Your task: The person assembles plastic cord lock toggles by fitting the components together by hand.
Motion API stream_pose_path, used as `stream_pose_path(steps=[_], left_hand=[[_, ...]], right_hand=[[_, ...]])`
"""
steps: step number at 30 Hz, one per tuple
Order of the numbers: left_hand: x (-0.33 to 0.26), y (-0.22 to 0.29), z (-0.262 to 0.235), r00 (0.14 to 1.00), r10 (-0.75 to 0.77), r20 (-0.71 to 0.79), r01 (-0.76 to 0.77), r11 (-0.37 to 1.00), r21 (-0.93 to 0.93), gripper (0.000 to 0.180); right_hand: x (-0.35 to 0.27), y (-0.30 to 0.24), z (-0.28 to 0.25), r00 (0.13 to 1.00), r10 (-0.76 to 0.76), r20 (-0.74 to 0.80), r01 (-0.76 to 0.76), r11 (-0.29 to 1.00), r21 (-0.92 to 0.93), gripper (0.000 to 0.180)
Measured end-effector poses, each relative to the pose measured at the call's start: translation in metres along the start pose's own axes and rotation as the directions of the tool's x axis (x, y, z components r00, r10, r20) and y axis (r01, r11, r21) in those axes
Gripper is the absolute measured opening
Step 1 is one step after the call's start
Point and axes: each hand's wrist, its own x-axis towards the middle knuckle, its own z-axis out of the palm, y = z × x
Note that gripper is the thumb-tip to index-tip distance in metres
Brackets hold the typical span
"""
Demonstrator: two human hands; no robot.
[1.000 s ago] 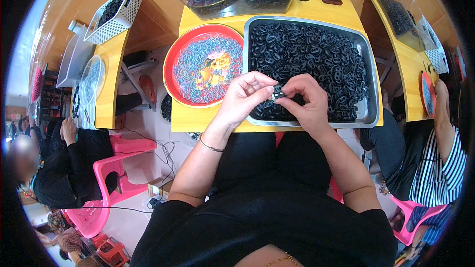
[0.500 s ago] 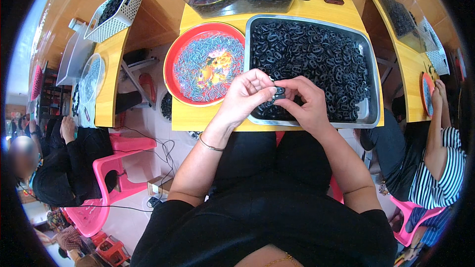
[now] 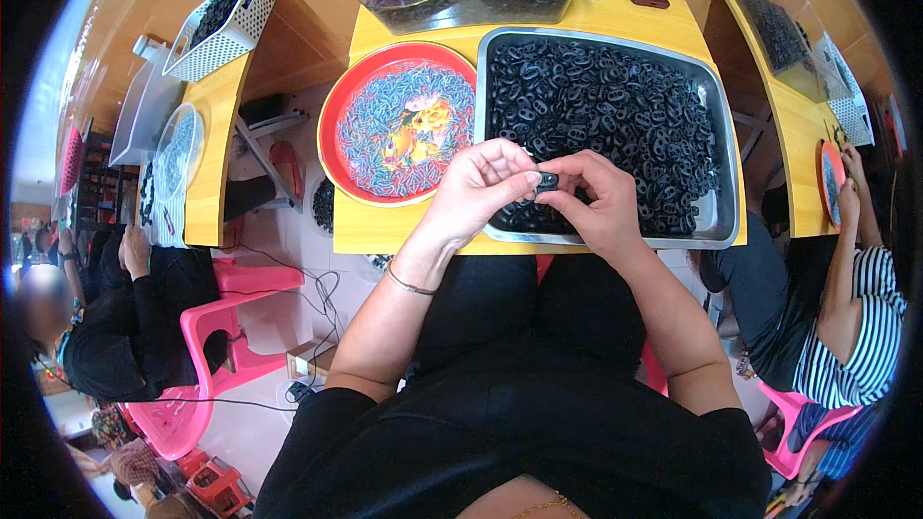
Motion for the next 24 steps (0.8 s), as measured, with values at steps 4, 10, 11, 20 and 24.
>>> stream_pose_path(steps=[4,10,11,20,24], left_hand=[[-0.0002,0.002,-0.0006,0.999,-0.034,0.006,0.034,0.999,0.025,0.006],[-0.0018,0.0057,-0.001,0.996,-0.085,0.009,0.085,0.995,0.045,0.006],[-0.0019,0.0056,-0.0007,0.996,-0.083,0.008,0.083,0.995,0.046,0.006],[-0.0022,0.0043,0.0022,0.997,-0.075,-0.011,0.075,0.997,-0.017,0.008],[-0.0023,0.0048,0.0022,0.995,-0.095,-0.019,0.094,0.995,-0.012,0.011]], right_hand=[[0.0002,-0.0022,-0.0005,1.0,0.008,0.005,-0.008,0.999,-0.032,0.027],[0.0003,-0.0027,0.0003,0.999,-0.027,0.02,0.028,0.998,-0.051,0.027],[0.0004,-0.0037,0.0007,1.0,-0.02,0.012,0.021,0.998,-0.056,0.027],[0.0001,0.002,0.0006,1.0,-0.015,0.016,0.015,1.0,-0.007,0.028],[-0.0002,0.0003,-0.0001,0.999,-0.018,0.037,0.019,0.999,-0.027,0.026]])
